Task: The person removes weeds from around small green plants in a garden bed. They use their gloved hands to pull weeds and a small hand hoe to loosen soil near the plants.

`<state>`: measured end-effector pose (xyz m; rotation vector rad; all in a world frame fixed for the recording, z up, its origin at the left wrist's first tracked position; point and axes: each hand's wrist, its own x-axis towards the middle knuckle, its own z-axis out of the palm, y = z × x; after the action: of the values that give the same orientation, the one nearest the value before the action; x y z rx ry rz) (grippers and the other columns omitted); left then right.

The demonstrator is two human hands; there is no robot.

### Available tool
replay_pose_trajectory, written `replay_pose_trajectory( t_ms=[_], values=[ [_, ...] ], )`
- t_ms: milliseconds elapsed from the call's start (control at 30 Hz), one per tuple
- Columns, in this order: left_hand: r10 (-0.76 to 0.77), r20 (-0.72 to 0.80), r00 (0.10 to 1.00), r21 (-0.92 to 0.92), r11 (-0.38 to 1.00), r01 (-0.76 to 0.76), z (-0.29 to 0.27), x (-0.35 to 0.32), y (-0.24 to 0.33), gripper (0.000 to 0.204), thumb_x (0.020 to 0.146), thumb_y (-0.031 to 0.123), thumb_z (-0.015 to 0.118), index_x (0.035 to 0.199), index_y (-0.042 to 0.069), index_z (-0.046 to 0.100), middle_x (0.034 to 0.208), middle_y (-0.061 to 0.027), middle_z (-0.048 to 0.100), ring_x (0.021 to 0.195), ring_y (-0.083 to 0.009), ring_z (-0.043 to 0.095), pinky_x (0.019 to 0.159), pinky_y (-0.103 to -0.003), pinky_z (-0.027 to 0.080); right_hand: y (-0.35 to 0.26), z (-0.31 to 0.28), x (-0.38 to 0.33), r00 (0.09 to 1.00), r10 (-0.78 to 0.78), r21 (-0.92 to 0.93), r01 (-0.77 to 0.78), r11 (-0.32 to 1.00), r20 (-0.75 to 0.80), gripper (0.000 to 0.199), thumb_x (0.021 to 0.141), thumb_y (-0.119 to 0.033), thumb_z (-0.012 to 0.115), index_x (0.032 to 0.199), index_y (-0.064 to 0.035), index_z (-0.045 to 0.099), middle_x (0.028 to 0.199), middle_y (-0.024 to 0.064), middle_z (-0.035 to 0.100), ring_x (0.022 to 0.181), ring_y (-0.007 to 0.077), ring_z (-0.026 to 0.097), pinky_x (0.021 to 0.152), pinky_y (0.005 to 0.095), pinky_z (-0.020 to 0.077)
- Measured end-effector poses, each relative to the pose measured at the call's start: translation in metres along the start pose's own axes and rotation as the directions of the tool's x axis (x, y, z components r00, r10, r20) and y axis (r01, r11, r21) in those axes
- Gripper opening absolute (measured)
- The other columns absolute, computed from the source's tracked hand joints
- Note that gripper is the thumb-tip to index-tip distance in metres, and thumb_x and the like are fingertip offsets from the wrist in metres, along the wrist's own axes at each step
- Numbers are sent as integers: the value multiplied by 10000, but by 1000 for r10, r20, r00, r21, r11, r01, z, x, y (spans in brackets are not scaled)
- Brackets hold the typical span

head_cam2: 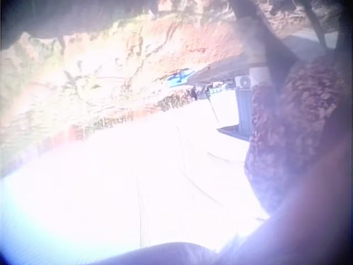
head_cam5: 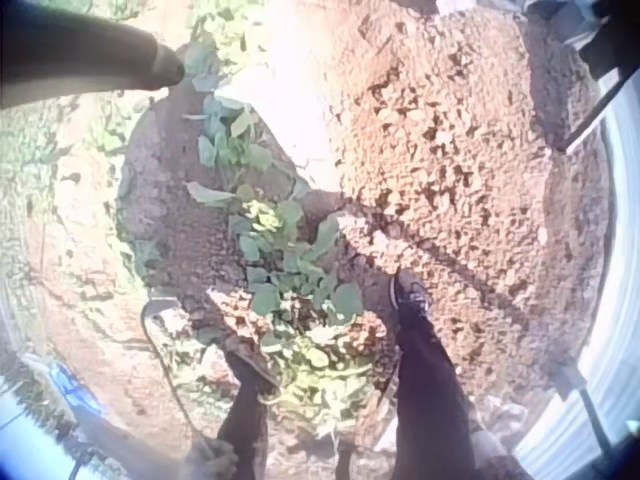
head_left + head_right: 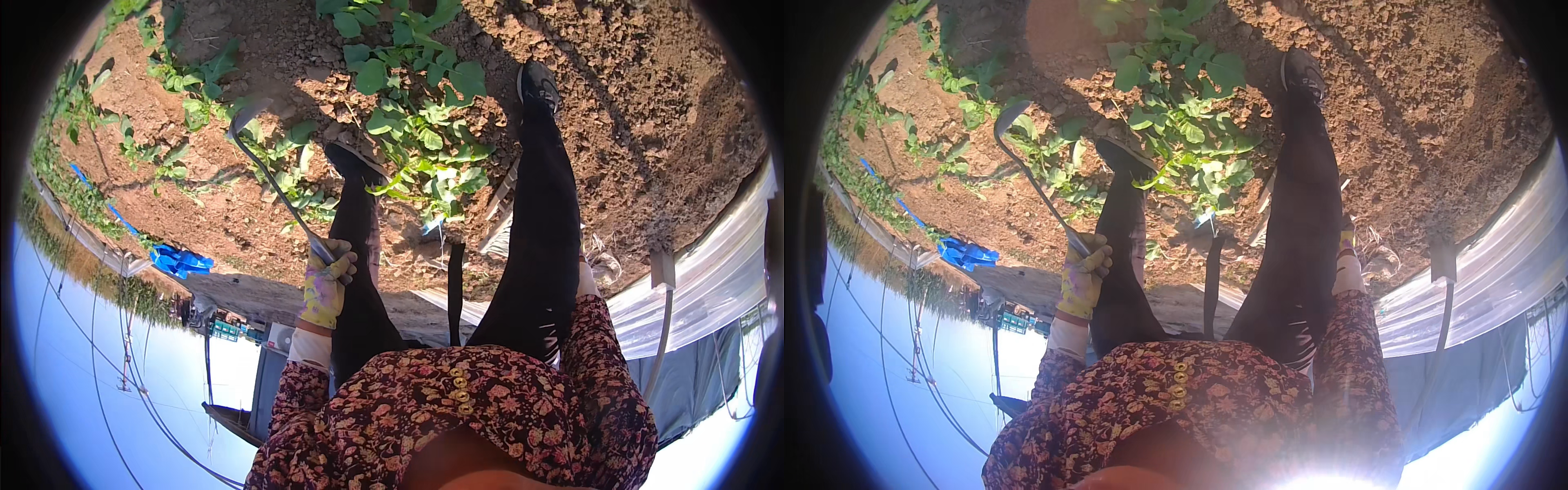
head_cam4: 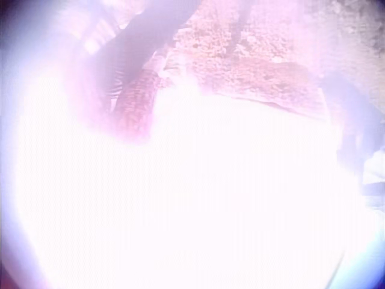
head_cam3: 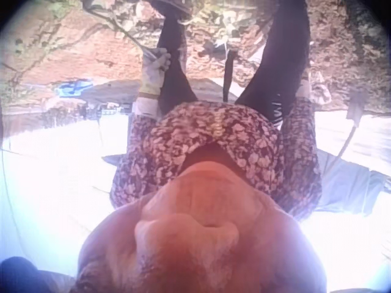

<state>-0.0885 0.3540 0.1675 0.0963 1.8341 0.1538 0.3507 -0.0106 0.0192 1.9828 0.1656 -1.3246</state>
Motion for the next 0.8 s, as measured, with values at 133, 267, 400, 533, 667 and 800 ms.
replay_pose_trajectory(
  t_ms=[133, 267, 400, 533, 667, 800],
  values=[
    [103, -56, 993, 44, 994, -100, -11, -4, 10, 130, 831, 60, 587, 937, 56, 511, 723, -29, 570, 538, -94, 518, 445, -195, 374, 5, 14, -28, 999, 44, 123, -46, 991, 18, 439, 696, -136, 697, 1105, -22, 587, 993, 121, 636, 838, 209, 597, 752, 314, 464],
    [207, -109, 972, 145, 971, -190, -31, 30, 12, 125, 876, 178, 576, 849, 94, 487, 594, 34, 453, 428, -55, 401, 381, -200, 295, 6, 22, -53, 997, 80, 197, -81, 977, 14, 444, 694, -130, 703, 1106, -14, 585, 1001, 114, 635, 855, 210, 597, 775, 316, 457],
    [305, -99, 947, 204, 938, -281, -21, 92, 54, 183, 908, 268, 545, 815, 130, 468, 586, 61, 398, 451, -26, 346, 391, -187, 273, 0, 33, -82, 994, 106, 320, -89, 943, -37, 450, 692, -124, 709, 1106, -5, 582, 1010, 108, 635, 871, 211, 597, 797, 318, 451],
    [428, -7, 904, 339, 851, -400, -37, 169, 71, 275, 926, 351, 486, 1071, 119, 519, 614, 28, 460, 441, -61, 386, 388, -228, 318, -2, 26, -114, 984, 137, 439, -73, 896, -115, 455, 689, -118, 716, 1107, 3, 580, 1019, 102, 634, 888, 212, 596, 819, 320, 444],
    [276, 46, 960, 544, 799, -256, -80, 233, 39, 316, 913, 306, 481, 1142, 91, 504, 688, -42, 529, 545, -154, 504, 467, -279, 381, 14, 10, -158, 953, 203, 631, -17, 775, -224, 461, 687, -112, 722, 1107, 11, 578, 1027, 95, 633, 904, 213, 596, 842, 322, 437],
    [338, 124, 933, 894, 369, -253, -133, 247, -24, 279, 933, 214, 417, 1131, 52, 528, 969, -148, 620, 882, -273, 604, 718, -347, 466, 26, -28, -201, 846, 299, 717, 133, 684, -442, 453, 663, 40, 713, 1093, -55, 609, 983, 42, 630, 837, 167, 575, 800, 302, 450]
  ],
)
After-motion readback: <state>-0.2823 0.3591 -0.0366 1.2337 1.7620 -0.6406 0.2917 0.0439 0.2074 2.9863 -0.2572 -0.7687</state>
